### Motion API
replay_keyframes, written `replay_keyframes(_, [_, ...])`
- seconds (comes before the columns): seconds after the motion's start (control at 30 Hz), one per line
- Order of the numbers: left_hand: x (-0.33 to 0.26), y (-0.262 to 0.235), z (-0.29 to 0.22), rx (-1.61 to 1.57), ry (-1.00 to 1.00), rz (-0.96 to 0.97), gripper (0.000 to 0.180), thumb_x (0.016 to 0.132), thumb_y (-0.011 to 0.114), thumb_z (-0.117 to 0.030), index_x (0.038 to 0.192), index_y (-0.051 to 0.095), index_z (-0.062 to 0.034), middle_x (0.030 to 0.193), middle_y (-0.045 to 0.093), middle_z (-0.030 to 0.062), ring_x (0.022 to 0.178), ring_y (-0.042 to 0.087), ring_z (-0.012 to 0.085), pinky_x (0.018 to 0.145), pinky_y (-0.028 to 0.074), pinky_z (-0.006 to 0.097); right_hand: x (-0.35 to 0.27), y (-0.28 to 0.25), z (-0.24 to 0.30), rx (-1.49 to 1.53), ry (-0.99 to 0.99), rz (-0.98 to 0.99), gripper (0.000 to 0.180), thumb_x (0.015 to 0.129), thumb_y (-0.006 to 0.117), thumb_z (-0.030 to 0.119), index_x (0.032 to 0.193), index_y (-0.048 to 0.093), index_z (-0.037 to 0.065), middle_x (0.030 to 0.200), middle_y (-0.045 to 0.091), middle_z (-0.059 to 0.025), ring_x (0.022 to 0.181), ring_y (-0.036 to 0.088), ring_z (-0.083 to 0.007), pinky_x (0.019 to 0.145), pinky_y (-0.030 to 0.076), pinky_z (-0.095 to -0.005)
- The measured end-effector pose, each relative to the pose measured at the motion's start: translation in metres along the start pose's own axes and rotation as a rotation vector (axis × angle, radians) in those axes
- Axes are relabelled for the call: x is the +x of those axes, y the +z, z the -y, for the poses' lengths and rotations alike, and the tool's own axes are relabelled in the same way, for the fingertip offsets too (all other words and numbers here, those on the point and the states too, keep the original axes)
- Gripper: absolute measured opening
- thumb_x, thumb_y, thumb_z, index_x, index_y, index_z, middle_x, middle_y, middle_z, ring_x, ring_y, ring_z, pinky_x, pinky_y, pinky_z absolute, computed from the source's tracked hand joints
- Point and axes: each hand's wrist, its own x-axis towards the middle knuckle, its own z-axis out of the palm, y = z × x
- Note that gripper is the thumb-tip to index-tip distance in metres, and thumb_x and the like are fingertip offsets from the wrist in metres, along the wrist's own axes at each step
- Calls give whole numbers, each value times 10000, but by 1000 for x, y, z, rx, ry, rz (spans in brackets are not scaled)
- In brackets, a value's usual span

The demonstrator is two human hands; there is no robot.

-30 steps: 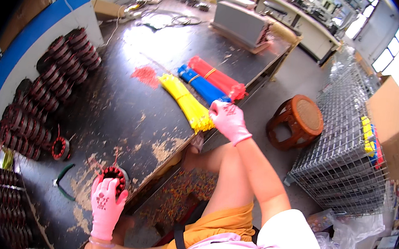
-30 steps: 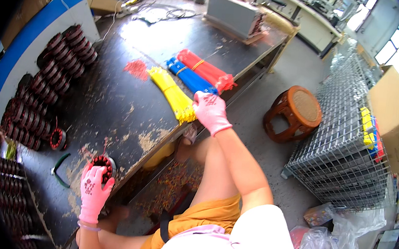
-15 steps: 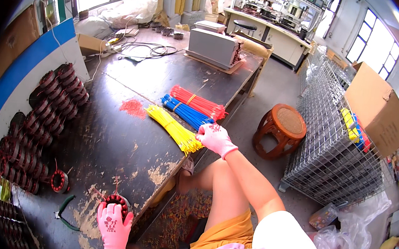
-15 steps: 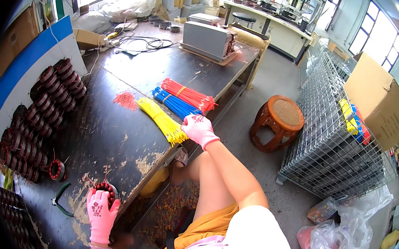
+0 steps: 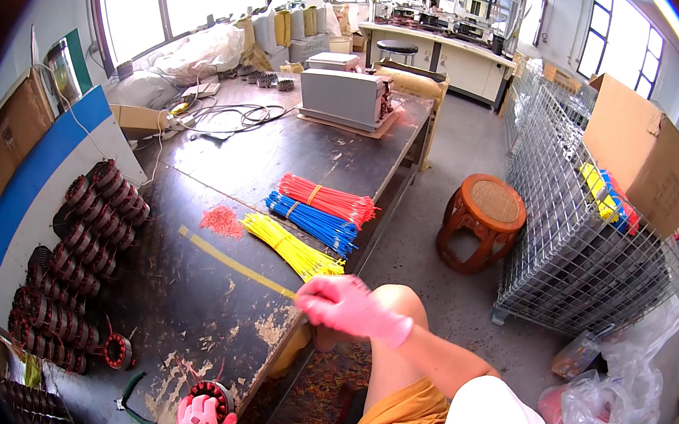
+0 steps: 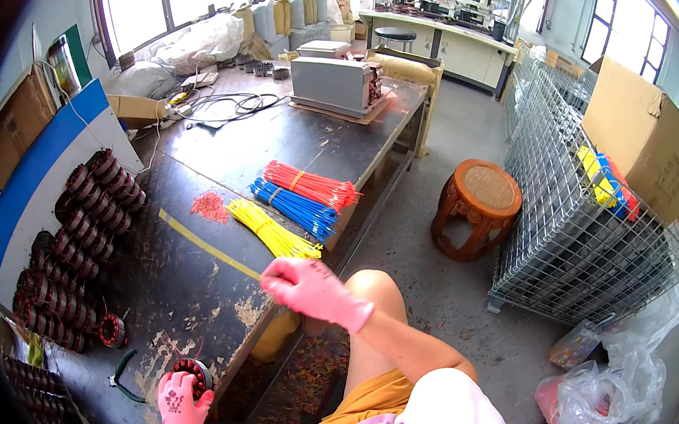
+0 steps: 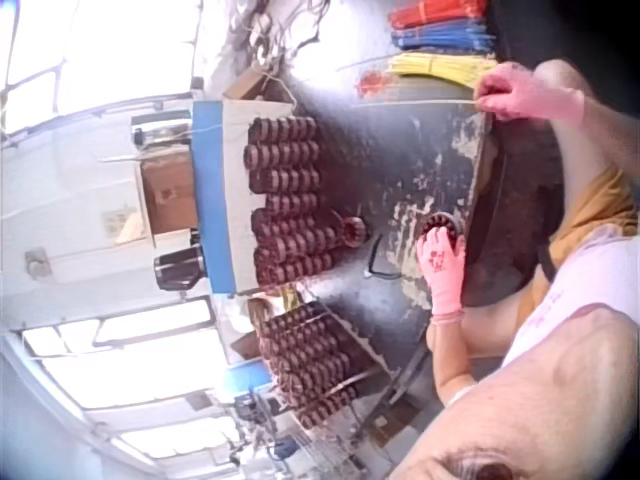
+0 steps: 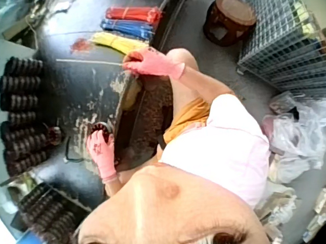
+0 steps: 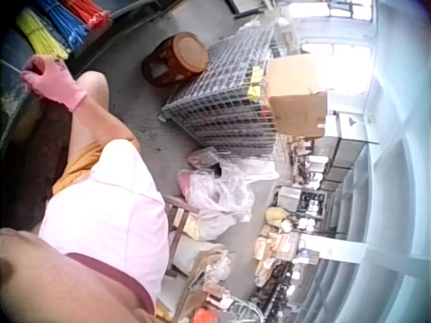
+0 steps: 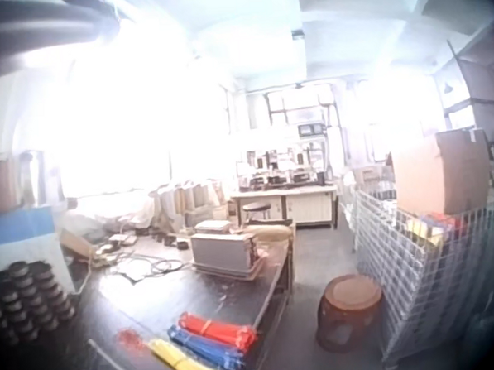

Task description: The person uses zip ties to bundle groups of colored wires together on a motor stator. They wrap the ties around the wires and secure them by hand, then trim the excess with pliers.

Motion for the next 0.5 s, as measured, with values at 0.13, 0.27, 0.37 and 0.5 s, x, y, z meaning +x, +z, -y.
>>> replay_keyframes(0.13, [19,-65,-57,217,170,-619,574,896,787,-336,1340,577,-40,1321,604,142,1252,561,348,1105,470,531,11,68,-15,80,-164,373,201,974,678,215,1049,694,29,821,693,-41,738,644,-99,686,537,-296])
replay_keyframes(0.27, [17,-73,-56,221,314,-401,360,981,693,-195,1315,619,-84,1313,610,97,1245,573,321,1098,480,534,3,97,24,121,-63,728,201,955,691,221,1003,666,28,806,666,-55,746,646,-150,675,525,-343])
replay_keyframes(0.37, [8,-53,-33,173,293,-472,316,773,793,-142,1063,679,-87,1047,627,85,1054,628,350,933,517,471,10,118,1,-168,-673,448,201,929,704,238,994,664,52,891,676,-100,859,687,-260,735,541,-381])
replay_keyframes(0.5, [13,-59,-52,128,155,-293,319,794,714,-98,1110,678,-124,1112,613,84,1080,643,278,852,552,406,8,110,16,-591,-793,444,161,932,644,253,918,612,96,863,658,-105,843,689,-328,705,552,-411])
